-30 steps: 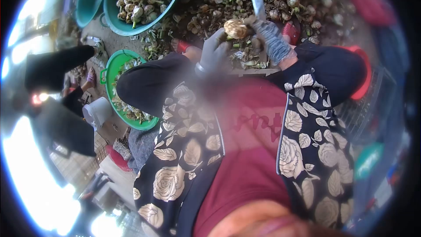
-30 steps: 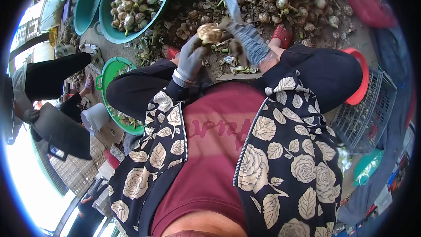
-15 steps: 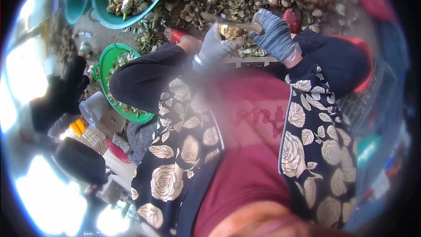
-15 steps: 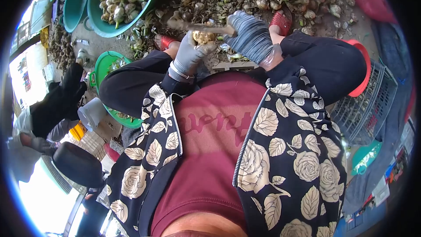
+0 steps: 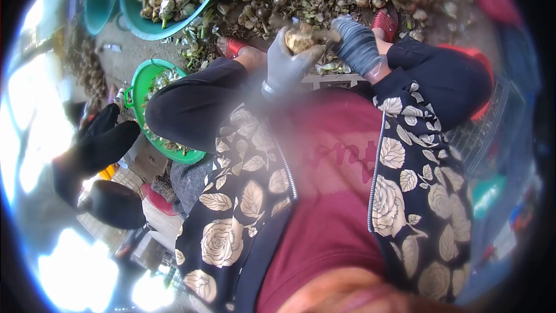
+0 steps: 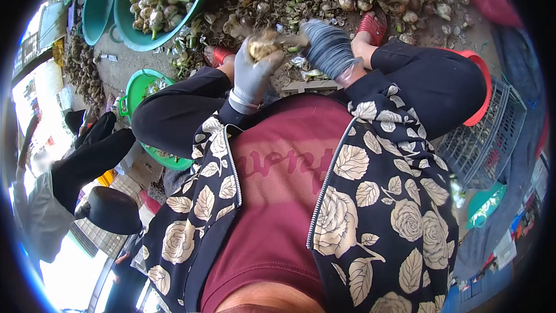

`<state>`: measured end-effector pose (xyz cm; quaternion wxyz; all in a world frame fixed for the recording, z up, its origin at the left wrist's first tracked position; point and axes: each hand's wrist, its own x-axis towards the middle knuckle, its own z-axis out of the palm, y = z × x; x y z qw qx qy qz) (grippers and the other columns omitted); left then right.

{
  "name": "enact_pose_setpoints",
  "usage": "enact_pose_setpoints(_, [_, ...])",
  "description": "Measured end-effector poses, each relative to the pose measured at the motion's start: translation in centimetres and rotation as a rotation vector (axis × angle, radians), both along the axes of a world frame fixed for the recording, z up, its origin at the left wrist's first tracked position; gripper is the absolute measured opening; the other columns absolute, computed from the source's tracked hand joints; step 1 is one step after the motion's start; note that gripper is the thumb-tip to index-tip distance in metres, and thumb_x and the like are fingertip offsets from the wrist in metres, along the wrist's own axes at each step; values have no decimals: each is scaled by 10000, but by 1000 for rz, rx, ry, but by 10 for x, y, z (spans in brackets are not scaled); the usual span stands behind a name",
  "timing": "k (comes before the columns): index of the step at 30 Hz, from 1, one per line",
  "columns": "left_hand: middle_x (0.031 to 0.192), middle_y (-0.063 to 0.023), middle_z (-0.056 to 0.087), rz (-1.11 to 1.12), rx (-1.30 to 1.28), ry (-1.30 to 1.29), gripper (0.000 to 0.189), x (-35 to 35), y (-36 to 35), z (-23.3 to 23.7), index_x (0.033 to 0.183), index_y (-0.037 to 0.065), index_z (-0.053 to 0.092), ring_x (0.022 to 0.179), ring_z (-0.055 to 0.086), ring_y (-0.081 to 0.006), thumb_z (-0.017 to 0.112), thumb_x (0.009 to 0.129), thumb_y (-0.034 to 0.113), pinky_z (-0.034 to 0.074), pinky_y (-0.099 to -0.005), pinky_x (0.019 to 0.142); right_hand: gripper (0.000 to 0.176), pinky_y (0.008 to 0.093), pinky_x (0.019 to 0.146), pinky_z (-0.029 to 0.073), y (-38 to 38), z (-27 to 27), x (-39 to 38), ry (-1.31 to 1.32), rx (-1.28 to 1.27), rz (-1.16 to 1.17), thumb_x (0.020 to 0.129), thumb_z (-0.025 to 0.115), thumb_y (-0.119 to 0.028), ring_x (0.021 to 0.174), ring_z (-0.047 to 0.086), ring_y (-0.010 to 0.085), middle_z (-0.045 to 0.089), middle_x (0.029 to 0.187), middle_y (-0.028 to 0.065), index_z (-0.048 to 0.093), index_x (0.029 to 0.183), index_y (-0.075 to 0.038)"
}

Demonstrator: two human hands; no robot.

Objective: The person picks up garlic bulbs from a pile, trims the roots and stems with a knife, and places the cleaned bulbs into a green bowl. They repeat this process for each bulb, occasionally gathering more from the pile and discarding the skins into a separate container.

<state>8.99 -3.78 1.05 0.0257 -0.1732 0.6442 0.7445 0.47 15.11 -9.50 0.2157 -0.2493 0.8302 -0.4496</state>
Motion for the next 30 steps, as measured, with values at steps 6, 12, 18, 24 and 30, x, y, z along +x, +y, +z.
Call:
enact_pose_setpoints(6, [832, -36, 585, -6, -143, 86, 490, 3, -9, -14, 1026, 13, 462, 752, 552, -98, 742, 648, 149, 468, -240, 678, 185, 224, 462, 446, -12, 39, 3, -252, -183, -441, 819, 595, -177, 492, 551, 124, 640, 711, 57, 605, 924, -25])
enact_pose_setpoints(12, [969, -156, 578, -281, -706, 121, 426, 2, -3, -28, 1117, 20, 442, 862, 604, -253, 617, 729, 28, 473, -324, 741, 325, 249, 329, 401, -49, 95, 24, -768, -218, -304, 803, 648, -261, 375, 497, 105, 608, 690, 46, 574, 1024, -35])
enact_pose_setpoints(18, [704, -21, 532, 156, -104, -18, 207, -18, -70, -92, 916, 64, 547, 576, 521, -106, 598, 846, 252, 429, -236, 485, 477, 265, 445, 469, -35, 60, 5, -1143, -346, -356, 822, 618, -282, 528, 563, 159, 557, 1008, 162, 435, 1176, -20])
enact_pose_setpoints(24, [728, -78, 546, 455, 295, -42, 324, -90, -142, -67, 969, 51, 500, 656, 583, -219, 559, 837, 341, 494, -325, 601, 544, 323, 542, 513, -9, 40, -9, -1264, -483, -421, 857, 556, -222, 642, 605, 193, 513, 1160, 150, 310, 1307, -40])
enact_pose_setpoints(30, [838, -235, 625, 374, -775, -446, 361, -105, -116, -175, 864, -17, 588, 828, 598, -392, 637, 708, 306, 463, -391, 750, 452, 375, 619, 520, -11, 44, 3, -1301, -443, -261, 908, 471, -219, 717, 609, 297, 586, 922, 182, 329, 1272, 9])
